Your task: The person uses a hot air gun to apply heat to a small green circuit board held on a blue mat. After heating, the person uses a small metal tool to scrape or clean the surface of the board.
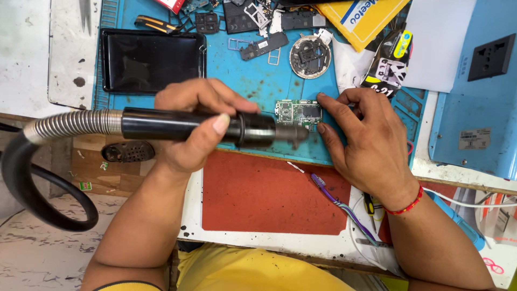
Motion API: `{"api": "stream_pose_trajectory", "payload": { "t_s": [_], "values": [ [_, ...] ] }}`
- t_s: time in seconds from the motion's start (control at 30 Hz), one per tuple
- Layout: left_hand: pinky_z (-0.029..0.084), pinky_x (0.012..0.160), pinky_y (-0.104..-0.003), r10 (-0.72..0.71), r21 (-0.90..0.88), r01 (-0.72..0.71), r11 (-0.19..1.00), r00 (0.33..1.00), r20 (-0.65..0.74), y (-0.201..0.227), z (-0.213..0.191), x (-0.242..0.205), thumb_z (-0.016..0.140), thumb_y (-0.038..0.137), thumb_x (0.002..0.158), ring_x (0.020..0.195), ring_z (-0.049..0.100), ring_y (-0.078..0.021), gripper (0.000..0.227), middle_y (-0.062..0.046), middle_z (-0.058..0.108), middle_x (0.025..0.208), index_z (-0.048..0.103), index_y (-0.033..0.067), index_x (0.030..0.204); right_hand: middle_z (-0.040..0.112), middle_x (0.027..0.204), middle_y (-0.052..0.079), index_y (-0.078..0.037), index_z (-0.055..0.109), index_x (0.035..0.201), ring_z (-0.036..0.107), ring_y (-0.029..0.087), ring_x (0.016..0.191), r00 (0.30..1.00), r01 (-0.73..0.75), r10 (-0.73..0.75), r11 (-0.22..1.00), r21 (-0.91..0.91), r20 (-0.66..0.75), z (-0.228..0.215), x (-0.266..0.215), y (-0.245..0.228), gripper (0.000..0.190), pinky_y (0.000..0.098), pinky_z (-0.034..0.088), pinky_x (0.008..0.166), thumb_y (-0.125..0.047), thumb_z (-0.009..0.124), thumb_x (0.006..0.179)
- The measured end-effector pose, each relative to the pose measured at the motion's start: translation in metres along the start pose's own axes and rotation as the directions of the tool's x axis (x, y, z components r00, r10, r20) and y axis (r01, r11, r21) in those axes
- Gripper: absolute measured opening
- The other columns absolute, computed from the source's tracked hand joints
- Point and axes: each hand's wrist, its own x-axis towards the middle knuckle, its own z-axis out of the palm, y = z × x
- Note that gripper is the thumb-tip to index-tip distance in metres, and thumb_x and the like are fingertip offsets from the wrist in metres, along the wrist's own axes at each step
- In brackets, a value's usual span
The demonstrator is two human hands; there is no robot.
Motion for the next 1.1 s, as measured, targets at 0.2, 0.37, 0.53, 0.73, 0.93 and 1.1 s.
{"api": "stream_pose_trajectory", "payload": {
  "t_s": [0.2,0.37,0.53,0.73,0.93,1.1],
  "values": [
    [0.067,0.079,-0.034,-0.016,0.01,0.016,1.0,0.997,-0.069,-0.0047,0.0032,0.0017,0.07,0.033,0.102,0.086,0.079,-0.0246,0.034,-0.02,0.073,0.092,0.06,0.0022,0.092,0.061,0.111,0.011,-0.009,0.072,0.127,0.06,0.029,0.096,1.0,-0.003,0.003,1.0,0.026,-0.004,-0.0003,-0.0002,0.0006,0.038,0.0412,0.052,0.08,-0.015,0.079,0.09],
    [0.066,0.078,-0.033,0.013,0.032,-0.009,0.999,0.991,-0.133,-0.0065,0.0041,-0.001,0.069,0.031,0.102,0.084,0.077,-0.0243,0.032,-0.02,0.073,0.095,0.06,0.0017,0.092,0.06,0.112,0.011,-0.009,0.072,0.128,0.06,0.03,0.098,1.0,0.021,-0.02,0.999,0.027,-0.022,0.0011,-0.0015,0.0013,0.038,0.0412,0.052,0.081,-0.015,0.08,0.091],
    [0.065,0.079,-0.033,0.021,0.014,-0.02,1.0,0.992,-0.126,-0.0056,0.0026,0.0009,0.069,0.03,0.101,0.084,0.077,-0.0242,0.033,-0.021,0.073,0.095,0.059,0.0009,0.091,0.061,0.112,0.012,-0.008,0.073,0.127,0.059,0.029,0.094,1.0,-0.002,0.002,0.999,0.04,0.001,0.0009,-0.0008,0.0025,0.039,0.0411,0.052,0.079,-0.015,0.08,0.089],
    [0.064,0.084,-0.033,-0.003,0.014,0.005,1.0,0.99,-0.138,-0.005,0.0021,-0.0013,0.07,0.029,0.103,0.088,0.076,-0.0247,0.034,-0.022,0.073,0.098,0.059,-0.0008,0.09,0.061,0.112,0.011,-0.009,0.073,0.128,0.06,0.029,0.096,1.0,0.011,-0.01,1.0,0.027,-0.011,0.0014,-0.001,0.0025,0.039,0.0411,0.052,0.08,-0.015,0.08,0.09],
    [0.063,0.086,-0.032,-0.013,0.045,0.017,0.999,0.995,-0.101,-0.0012,0.0018,-0.0017,0.069,0.028,0.103,0.091,0.076,-0.0241,0.033,-0.022,0.074,0.099,0.059,-0.0012,0.091,0.06,0.112,0.011,-0.009,0.072,0.128,0.059,0.029,0.097,1.0,0.012,-0.012,1.0,0.027,-0.01,0.0015,-0.0018,0.0031,0.039,0.0411,0.052,0.08,-0.016,0.08,0.09],
    [0.063,0.088,-0.032,-0.004,0.057,0.009,0.998,0.996,-0.091,0.0001,0.0031,-0.0022,0.069,0.027,0.102,0.093,0.076,-0.0235,0.032,-0.021,0.072,0.099,0.058,-0.0009,0.091,0.06,0.113,0.011,-0.009,0.072,0.129,0.059,0.03,0.098,1.0,0.025,-0.025,1.0,0.014,-0.016,0.0014,-0.0009,0.0027,0.039,0.0412,0.052,0.082,-0.015,0.08,0.091]
  ]
}}
